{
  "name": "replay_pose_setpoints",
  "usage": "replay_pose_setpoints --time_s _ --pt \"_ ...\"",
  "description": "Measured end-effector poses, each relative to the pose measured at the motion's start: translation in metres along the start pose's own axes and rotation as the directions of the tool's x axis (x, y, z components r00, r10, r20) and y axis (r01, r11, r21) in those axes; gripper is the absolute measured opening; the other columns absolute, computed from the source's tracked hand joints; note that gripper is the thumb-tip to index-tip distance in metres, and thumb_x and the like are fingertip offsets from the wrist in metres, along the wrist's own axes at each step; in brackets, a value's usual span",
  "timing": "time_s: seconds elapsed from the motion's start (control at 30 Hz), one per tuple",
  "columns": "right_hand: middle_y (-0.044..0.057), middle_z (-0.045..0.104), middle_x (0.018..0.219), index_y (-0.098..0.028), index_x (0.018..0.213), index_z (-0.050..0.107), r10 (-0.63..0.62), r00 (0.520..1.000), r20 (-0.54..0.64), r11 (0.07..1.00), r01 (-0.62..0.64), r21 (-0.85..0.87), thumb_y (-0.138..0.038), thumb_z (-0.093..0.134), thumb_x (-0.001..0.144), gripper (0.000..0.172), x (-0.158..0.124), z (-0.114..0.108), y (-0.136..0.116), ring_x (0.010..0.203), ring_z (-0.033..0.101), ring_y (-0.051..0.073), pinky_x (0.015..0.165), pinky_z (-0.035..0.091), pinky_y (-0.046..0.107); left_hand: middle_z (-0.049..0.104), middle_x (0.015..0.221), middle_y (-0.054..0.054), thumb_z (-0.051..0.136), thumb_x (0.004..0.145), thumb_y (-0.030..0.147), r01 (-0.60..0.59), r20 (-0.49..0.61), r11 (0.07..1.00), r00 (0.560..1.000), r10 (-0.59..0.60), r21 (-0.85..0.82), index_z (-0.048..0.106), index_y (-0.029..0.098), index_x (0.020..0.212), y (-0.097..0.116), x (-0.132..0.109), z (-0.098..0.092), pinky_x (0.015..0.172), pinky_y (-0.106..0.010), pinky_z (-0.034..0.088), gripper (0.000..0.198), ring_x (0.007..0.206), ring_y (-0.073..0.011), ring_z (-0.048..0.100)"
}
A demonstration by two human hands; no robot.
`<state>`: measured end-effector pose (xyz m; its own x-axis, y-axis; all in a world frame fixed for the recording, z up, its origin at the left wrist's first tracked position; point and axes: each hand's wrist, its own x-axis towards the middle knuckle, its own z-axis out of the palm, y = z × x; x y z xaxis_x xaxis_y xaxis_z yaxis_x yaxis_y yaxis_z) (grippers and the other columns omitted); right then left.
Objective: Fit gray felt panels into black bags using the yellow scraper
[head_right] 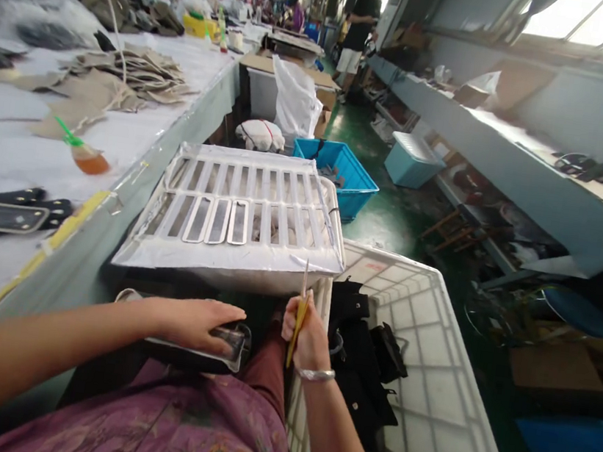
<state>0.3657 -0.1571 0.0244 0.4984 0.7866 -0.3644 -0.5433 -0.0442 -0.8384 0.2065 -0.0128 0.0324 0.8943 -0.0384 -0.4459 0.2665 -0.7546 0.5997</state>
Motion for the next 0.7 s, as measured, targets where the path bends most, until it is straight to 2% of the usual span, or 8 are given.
replay_pose_setpoints --time_s 0.1,0.17,0.23,0.3,0.33,0.5,0.63,0.7 --pt "-0.007 0.044 0.051 -0.019 0.076 0.045 0.228 0.974 0.004 0.962 -0.225 -0.156 -0.058 0.061 0.069 0.042 -0.038 -0.035 0.01 0.04 0.041 0.005 0.036 0.03 0.017 0.028 0.144 -0.017 0.06 0.063 0.063 0.018 -0.111 0.987 0.994 -0.001 0.157 0.023 0.014 0.139 0.012 -0.009 0.027 0.103 -0.043 0.023 0.098 0.128 -0.0315 0.03" --pt "-0.004 0.054 0.056 -0.019 0.085 0.044 0.365 0.927 0.09 0.9 -0.326 -0.287 -0.058 0.061 0.069 0.045 -0.061 -0.052 0.027 0.042 0.052 0.01 0.036 0.036 0.018 0.029 0.143 -0.019 0.061 0.061 0.062 0.086 -0.189 0.965 0.981 -0.039 0.247 0.022 0.01 0.138 0.017 -0.006 0.043 0.102 -0.047 0.023 0.101 0.127 -0.0338 0.031" --pt "-0.002 0.059 0.06 -0.02 0.091 0.041 0.481 0.849 0.22 0.831 -0.361 -0.423 -0.059 0.058 0.071 0.048 -0.075 -0.063 0.044 0.044 0.057 0.013 0.036 0.041 0.021 0.037 0.138 -0.02 0.062 0.06 0.061 0.137 -0.247 0.945 0.967 -0.063 0.296 0.026 0.009 0.136 0.02 0.001 0.053 0.098 -0.046 0.028 0.099 0.121 -0.034 0.039" --pt "-0.002 0.059 0.063 -0.02 0.09 0.038 0.546 0.786 0.291 0.772 -0.337 -0.54 -0.059 0.057 0.073 0.046 -0.08 -0.068 0.056 0.044 0.057 0.013 0.036 0.043 0.021 0.045 0.13 -0.02 0.064 0.059 0.058 0.157 -0.276 0.931 0.959 -0.063 0.331 0.029 0.007 0.134 0.021 0.006 0.056 0.095 -0.043 0.032 0.098 0.113 -0.0332 0.045" --pt "-0.003 0.059 0.064 -0.021 0.088 0.037 0.56 0.775 0.293 0.746 -0.318 -0.585 -0.057 0.057 0.074 0.044 -0.08 -0.069 0.059 0.042 0.057 0.012 0.036 0.043 0.02 0.048 0.126 -0.02 0.065 0.059 0.056 0.158 -0.284 0.924 0.957 -0.056 0.349 0.03 0.006 0.133 0.021 0.008 0.057 0.093 -0.043 0.033 0.096 0.11 -0.0328 0.046" --pt "-0.005 0.058 0.06 -0.022 0.087 0.032 0.579 0.752 0.316 0.668 -0.215 -0.713 -0.051 0.043 0.084 0.032 -0.061 -0.061 0.051 0.037 0.054 0.011 0.031 0.041 0.02 0.049 0.12 -0.019 0.062 0.063 0.051 0.126 -0.322 0.902 0.947 0.015 0.413 0.028 0.003 0.134 0.02 0.01 0.06 0.093 -0.043 0.031 0.093 0.106 -0.032 0.045" --pt "-0.006 0.056 0.058 -0.022 0.085 0.032 0.52 0.765 0.38 0.647 -0.062 -0.76 -0.047 0.045 0.085 0.028 -0.04 -0.056 0.044 0.035 0.053 0.01 0.029 0.038 0.018 0.046 0.121 -0.017 0.064 0.063 0.049 0.118 -0.34 0.9 0.94 0.036 0.42 0.014 0.008 0.14 0.019 0.011 0.063 0.093 -0.042 0.029 0.1 0.105 -0.0306 0.044" --pt "-0.007 0.055 0.056 -0.022 0.083 0.032 0.519 0.763 0.386 0.661 -0.072 -0.747 -0.045 0.047 0.084 0.028 -0.032 -0.056 0.045 0.034 0.051 0.009 0.029 0.036 0.017 0.045 0.123 -0.016 0.064 0.064 0.047 0.114 -0.344 0.899 0.938 0.043 0.423 0.008 0.011 0.142 0.018 0.012 0.063 0.094 -0.042 0.028 0.102 0.106 -0.0302 0.043"
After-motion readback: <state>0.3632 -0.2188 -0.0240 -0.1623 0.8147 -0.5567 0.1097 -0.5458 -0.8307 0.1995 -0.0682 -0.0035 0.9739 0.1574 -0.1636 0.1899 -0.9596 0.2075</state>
